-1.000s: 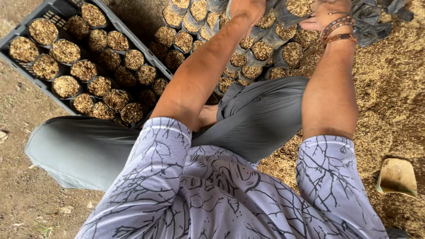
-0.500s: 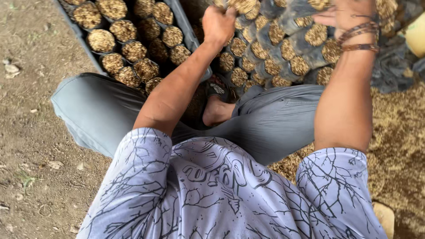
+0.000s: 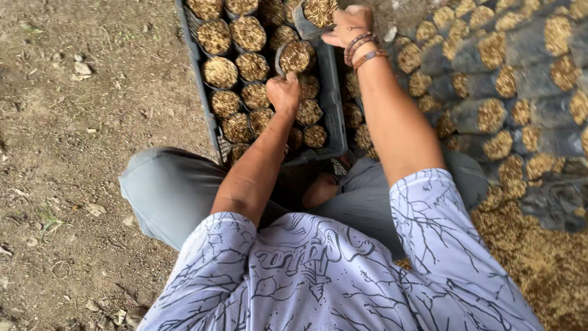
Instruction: The person sits on the ground and transfers small black plastic bags filled with soil and seedlings from a large pile into a black plastic crate. The person uses both hands to pick up the bags and arrange them neatly inside the crate.
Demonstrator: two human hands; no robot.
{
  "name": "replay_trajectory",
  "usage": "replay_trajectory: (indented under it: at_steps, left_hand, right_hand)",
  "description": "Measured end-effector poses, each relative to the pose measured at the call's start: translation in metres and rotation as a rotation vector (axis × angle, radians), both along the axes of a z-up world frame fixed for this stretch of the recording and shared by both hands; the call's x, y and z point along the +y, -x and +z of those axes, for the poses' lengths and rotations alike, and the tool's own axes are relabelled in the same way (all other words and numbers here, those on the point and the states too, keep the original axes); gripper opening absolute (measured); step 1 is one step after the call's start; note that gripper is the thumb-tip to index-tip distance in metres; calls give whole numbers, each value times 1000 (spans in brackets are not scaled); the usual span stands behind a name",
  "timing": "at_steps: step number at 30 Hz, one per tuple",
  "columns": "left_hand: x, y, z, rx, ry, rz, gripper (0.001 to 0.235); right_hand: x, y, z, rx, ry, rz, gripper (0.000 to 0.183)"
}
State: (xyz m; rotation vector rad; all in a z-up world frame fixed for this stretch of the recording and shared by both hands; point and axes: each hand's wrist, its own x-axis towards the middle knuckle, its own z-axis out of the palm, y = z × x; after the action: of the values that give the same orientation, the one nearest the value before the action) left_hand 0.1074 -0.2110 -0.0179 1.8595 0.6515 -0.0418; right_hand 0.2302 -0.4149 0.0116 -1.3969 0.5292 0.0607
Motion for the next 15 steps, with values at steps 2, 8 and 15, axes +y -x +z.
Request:
replay_trajectory:
  at_steps: [2,8,15]
  left_hand:
    - [2,-9,-5,4,-7,9,40]
    - [5,-34,-4,201,123,52,36]
    - [5,-40,-26,216,29,-25,33]
  right_hand:
    - [26,-32,-28,42,-41,-26,26]
    - [80,-82,-87,107,62,-28,34]
    - [96,-105,-128,92,542,106,59]
